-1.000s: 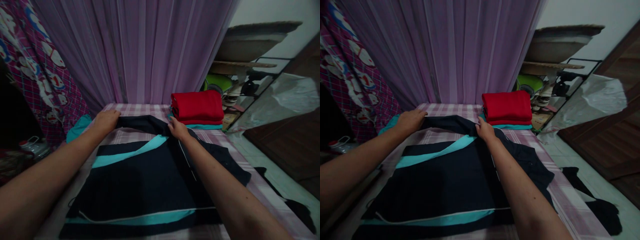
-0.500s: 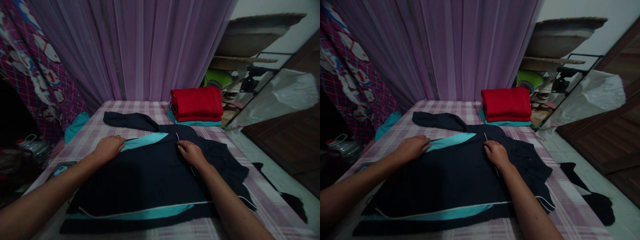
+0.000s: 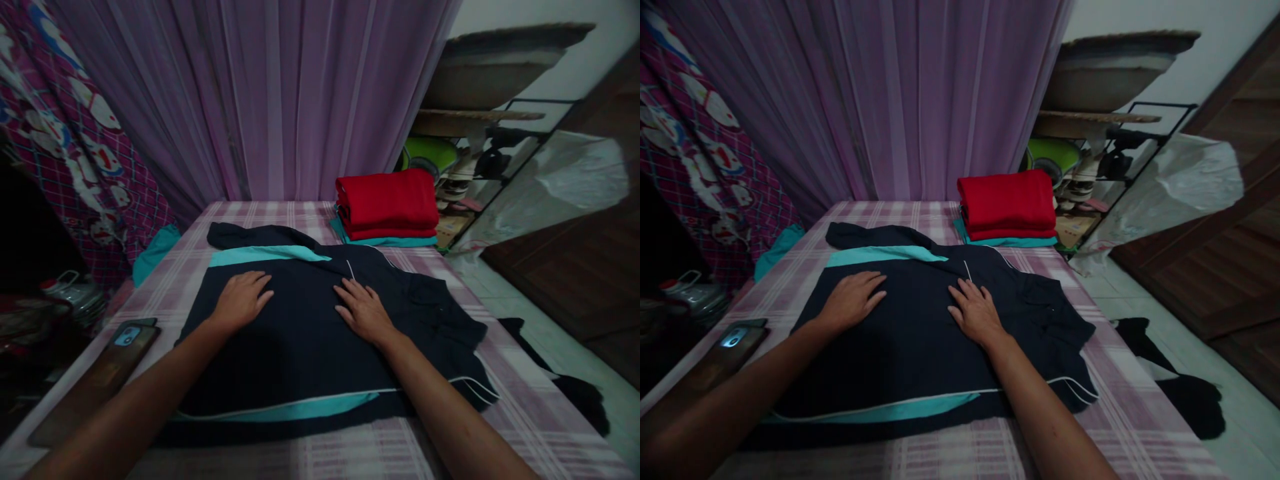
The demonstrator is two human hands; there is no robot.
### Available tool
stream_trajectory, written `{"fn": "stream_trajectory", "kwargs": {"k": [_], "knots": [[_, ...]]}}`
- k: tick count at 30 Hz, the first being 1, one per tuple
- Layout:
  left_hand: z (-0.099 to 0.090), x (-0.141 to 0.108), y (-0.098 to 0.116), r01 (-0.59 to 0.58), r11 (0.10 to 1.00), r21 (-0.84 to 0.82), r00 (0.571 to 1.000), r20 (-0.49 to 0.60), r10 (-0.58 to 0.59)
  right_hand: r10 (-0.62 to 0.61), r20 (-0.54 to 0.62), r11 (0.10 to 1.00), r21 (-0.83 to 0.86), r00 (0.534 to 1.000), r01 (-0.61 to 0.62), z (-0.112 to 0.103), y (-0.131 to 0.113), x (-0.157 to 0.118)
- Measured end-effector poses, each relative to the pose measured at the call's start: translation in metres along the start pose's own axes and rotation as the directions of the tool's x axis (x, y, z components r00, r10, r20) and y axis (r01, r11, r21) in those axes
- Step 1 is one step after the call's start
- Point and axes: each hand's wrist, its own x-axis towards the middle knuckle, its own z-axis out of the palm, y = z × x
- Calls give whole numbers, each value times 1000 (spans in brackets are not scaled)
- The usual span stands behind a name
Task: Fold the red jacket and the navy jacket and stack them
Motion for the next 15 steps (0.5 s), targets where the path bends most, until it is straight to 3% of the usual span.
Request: {"fn": "stream_trajectory", "kwargs": {"k": [4, 6, 9, 12, 15], "knots": [[25, -24, -5, 164, 986, -33, 980, 122, -159, 77, 71, 997, -31, 994, -75, -3, 6, 6], [27, -26, -6, 183, 982, -39, 973, 150, -175, 154, 26, 988, -31, 988, -153, -7, 11, 11], [24, -27, -4, 186, 982, -38, 969, 172, -177, 144, -56, 989, -1, 988, -145, -18, 14, 24], [22, -31, -1, 192, 981, -26, 970, 153, -186, 124, -123, 992, -13, 985, -127, -34, 16, 52], [25, -35, -2, 194, 980, -35, 974, 128, -188, 200, -130, 979, -24, 971, -205, -52, 20, 97]]}}
